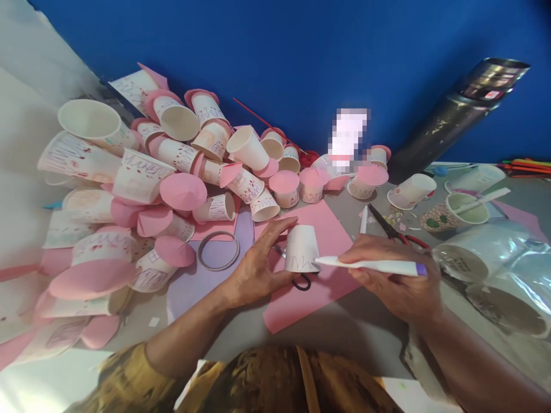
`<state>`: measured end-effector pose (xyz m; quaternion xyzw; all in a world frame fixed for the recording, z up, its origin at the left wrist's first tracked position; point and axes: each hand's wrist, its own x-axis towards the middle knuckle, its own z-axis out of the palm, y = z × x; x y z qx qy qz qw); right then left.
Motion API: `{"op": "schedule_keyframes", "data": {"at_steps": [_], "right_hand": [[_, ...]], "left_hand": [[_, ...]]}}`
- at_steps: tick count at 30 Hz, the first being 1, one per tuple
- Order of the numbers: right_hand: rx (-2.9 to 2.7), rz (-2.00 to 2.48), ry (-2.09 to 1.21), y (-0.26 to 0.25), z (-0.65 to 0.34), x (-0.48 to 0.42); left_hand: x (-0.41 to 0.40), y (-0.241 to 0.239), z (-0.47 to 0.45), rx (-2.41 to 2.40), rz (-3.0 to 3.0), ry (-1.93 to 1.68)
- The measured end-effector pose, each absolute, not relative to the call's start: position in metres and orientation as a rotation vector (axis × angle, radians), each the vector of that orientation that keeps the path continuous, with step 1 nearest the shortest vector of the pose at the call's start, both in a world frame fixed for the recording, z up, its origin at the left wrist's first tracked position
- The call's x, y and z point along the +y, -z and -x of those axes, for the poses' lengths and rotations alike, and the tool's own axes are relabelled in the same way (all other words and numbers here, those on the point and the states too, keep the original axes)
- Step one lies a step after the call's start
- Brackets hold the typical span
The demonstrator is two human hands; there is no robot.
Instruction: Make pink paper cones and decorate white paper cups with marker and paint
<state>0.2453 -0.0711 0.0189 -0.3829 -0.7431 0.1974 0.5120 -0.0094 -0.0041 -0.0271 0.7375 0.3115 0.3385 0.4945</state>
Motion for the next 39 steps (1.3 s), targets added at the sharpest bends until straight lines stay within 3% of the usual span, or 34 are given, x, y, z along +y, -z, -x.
{"op": "schedule_keyframes", "data": {"at_steps": [39], "right_hand": [[-1.768, 1.002, -0.502, -0.0219, -0.2465, -0.0698]], "left_hand": [[-0.0111, 0.0263, 0.0004, 0.609, -1.331, -0.819]]}}
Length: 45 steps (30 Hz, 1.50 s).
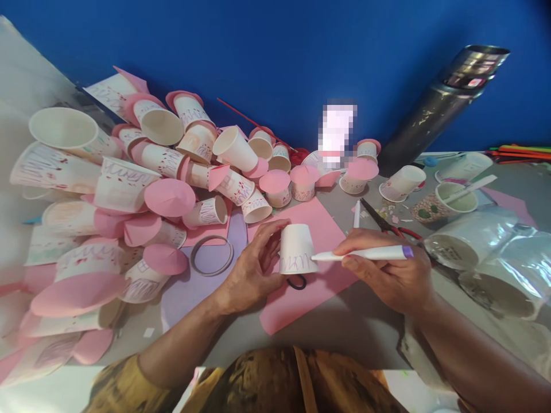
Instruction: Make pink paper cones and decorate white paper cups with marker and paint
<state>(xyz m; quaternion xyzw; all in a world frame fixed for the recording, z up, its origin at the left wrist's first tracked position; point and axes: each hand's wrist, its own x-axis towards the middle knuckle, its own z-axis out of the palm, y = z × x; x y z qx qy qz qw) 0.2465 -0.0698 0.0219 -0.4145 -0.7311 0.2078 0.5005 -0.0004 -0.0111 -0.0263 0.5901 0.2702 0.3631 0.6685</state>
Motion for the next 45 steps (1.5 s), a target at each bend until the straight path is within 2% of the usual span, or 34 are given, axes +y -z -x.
{"op": "schedule_keyframes", "data": {"at_steps": [13, 18, 27, 33, 45], "right_hand": [[-1.717, 1.058, -0.527, -0.0206, -0.2510, -0.0715], [-1.710, 1.011, -0.660, -0.0232, -0.2525, -0.0723], [-1.637, 0.981, -0.602, -0.0194, -0.2497, -0.0731], [-1.675, 0.958, -0.738, -0.0214, -0.2503, -0.0749], [-1.543, 1.143, -0.540, -0.0242, -0.2504, -0.0746]], "left_hand": [[-0.0135, 0.0267, -0.0039, 0.561, -1.128, -0.776], [-0.0143, 0.0274, -0.0037, 0.637, -1.182, -0.775], [-0.0150, 0.0258, -0.0070, 0.557, -1.189, -0.792], [-0.0154, 0.0266, -0.0086, 0.585, -1.246, -0.839], [-0.0140, 0.0271, -0.0076, 0.608, -1.165, -0.832]]}}
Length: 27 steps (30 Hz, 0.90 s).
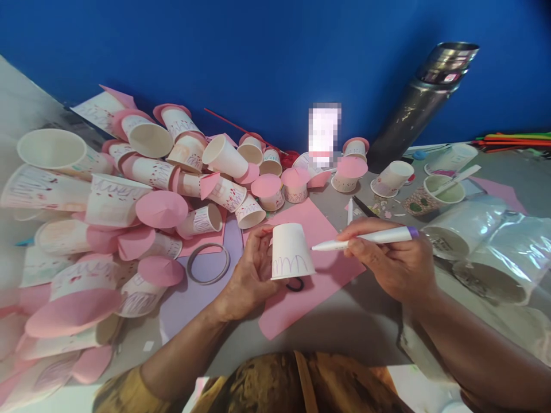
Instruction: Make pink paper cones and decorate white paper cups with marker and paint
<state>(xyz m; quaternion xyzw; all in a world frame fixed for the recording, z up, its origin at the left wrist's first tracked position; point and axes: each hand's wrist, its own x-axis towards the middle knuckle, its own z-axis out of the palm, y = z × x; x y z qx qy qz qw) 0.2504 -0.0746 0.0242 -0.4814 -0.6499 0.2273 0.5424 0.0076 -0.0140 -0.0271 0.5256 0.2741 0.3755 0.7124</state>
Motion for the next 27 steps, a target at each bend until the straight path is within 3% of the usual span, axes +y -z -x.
{"op": "schedule_keyframes", "data": {"at_steps": [27], "right_hand": [[-1.571, 1.016, -0.676, -0.025, -0.248, -0.078]], "left_hand": [[-0.018, 0.019, -0.009, 0.641, -1.058, -0.677]]}}
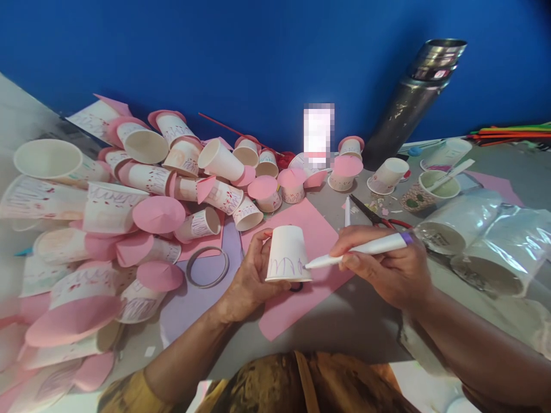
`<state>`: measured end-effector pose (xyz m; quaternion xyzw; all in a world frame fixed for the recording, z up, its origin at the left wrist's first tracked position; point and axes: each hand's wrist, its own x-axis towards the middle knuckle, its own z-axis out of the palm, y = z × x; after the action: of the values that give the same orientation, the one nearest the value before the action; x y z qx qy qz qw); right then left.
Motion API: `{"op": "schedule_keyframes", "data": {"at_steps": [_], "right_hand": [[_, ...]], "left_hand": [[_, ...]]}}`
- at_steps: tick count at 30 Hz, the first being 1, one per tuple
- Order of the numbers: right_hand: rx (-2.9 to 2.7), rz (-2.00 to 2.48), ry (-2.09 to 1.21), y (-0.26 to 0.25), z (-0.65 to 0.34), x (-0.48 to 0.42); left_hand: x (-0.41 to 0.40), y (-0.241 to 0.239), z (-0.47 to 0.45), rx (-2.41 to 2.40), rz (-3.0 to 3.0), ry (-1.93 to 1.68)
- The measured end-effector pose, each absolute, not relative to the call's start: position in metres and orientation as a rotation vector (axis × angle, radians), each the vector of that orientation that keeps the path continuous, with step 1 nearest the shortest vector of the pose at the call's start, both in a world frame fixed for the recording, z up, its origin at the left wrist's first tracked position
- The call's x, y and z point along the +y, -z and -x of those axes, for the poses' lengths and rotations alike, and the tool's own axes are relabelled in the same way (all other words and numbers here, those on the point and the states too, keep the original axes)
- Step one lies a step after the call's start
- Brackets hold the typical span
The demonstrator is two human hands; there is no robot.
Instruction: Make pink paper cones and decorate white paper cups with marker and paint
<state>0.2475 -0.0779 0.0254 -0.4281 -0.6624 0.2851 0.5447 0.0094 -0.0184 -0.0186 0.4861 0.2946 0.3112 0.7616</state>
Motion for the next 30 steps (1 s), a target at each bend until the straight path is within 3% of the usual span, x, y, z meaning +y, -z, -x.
{"op": "schedule_keyframes", "data": {"at_steps": [30], "right_hand": [[-1.368, 1.022, -0.711, -0.0224, -0.2430, -0.0773]], "left_hand": [[-0.0184, 0.0270, -0.0083, 0.580, -0.946, -0.665]]}}
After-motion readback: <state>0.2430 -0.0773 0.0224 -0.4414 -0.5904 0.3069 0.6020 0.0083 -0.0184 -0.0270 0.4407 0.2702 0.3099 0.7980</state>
